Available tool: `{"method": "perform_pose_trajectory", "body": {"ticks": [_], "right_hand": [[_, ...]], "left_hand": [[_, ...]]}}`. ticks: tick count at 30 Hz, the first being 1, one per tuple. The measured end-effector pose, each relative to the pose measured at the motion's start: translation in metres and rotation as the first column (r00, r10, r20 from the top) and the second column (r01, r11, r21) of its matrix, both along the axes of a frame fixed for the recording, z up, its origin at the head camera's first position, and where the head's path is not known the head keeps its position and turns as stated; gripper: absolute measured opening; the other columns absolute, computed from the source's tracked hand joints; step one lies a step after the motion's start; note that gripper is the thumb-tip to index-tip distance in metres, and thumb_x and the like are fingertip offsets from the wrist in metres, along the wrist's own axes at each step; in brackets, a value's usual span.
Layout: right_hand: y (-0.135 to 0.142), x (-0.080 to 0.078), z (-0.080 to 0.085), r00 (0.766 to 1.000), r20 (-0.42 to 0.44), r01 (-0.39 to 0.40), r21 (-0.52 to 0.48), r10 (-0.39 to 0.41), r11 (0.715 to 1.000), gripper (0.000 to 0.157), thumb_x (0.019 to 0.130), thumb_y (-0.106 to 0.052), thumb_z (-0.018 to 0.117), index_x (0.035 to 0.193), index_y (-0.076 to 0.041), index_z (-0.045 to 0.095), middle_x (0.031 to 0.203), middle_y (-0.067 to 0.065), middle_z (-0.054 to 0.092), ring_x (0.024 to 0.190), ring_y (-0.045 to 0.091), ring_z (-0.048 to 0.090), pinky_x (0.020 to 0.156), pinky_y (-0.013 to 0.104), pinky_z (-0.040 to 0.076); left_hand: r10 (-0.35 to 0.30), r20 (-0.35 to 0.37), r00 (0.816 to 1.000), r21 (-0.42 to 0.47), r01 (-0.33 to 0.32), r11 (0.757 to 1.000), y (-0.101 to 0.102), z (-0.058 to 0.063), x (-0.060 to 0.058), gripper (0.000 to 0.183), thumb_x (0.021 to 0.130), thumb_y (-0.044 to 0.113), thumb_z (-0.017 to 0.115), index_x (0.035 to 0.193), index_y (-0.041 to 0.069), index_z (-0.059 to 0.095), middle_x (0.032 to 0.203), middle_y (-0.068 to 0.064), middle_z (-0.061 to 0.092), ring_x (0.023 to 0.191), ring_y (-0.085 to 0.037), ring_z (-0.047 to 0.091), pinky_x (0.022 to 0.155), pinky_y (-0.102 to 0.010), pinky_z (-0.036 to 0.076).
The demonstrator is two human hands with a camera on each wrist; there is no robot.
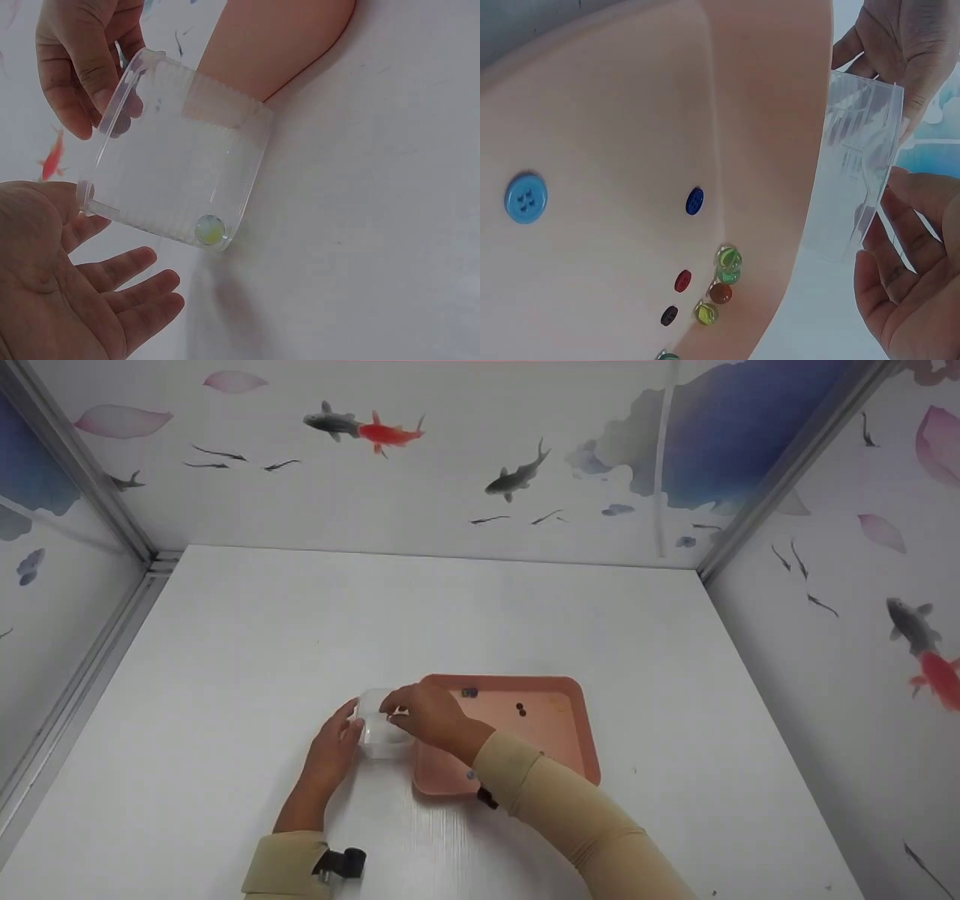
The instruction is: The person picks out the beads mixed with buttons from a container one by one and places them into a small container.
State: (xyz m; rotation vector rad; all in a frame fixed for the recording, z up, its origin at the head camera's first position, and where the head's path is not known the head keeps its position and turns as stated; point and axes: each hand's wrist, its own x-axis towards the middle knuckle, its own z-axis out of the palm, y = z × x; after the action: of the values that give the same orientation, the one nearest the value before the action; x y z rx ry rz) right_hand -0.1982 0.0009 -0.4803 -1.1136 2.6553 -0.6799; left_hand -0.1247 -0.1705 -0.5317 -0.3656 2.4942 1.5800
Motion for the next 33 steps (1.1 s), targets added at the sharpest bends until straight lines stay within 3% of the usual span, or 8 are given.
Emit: {"method": "perform_pose_trajectory", "body": {"ticks": [13,19,33], "right_hand": [[0.0001,0.0021,-0.0007,0.999,-0.046,-0.003,0.05,0.005,0.999,0.027,0.089,-0.013,0.071,0.116,-0.016,0.072,0.115,-0.004,0.07,0.109,0.009,0.063,0.092,0.023,0.05],[0.0011,0.0021,0.0,0.993,-0.113,-0.018,0.053,0.024,0.998,0.028,0.09,-0.014,0.07,0.118,-0.016,0.071,0.117,-0.005,0.069,0.113,0.009,0.061,0.097,0.024,0.048],[0.0097,0.0027,0.0041,0.958,-0.272,-0.082,0.025,0.086,0.996,0.029,0.092,-0.019,0.068,0.121,-0.016,0.068,0.12,-0.001,0.067,0.116,0.014,0.06,0.101,0.028,0.046]], "left_hand": [[-0.003,-0.006,1.0,0.0,0.003,1.0,-0.0001,-0.0014,-0.0001,0.054,0.105,0.035,0.038,0.152,0.01,0.028,0.154,-0.019,0.03,0.138,-0.042,0.032,0.111,-0.061,0.027],[-0.007,-0.016,1.0,0.003,0.007,1.0,0.0,0.0001,0.0012,0.052,0.105,0.031,0.038,0.152,0.01,0.028,0.153,-0.02,0.031,0.138,-0.043,0.032,0.11,-0.061,0.028],[-0.002,-0.011,1.0,-0.017,0.002,1.0,0.0007,0.0019,0.0006,0.051,0.105,0.03,0.038,0.151,0.01,0.029,0.153,-0.02,0.031,0.137,-0.042,0.035,0.109,-0.06,0.029]]}}
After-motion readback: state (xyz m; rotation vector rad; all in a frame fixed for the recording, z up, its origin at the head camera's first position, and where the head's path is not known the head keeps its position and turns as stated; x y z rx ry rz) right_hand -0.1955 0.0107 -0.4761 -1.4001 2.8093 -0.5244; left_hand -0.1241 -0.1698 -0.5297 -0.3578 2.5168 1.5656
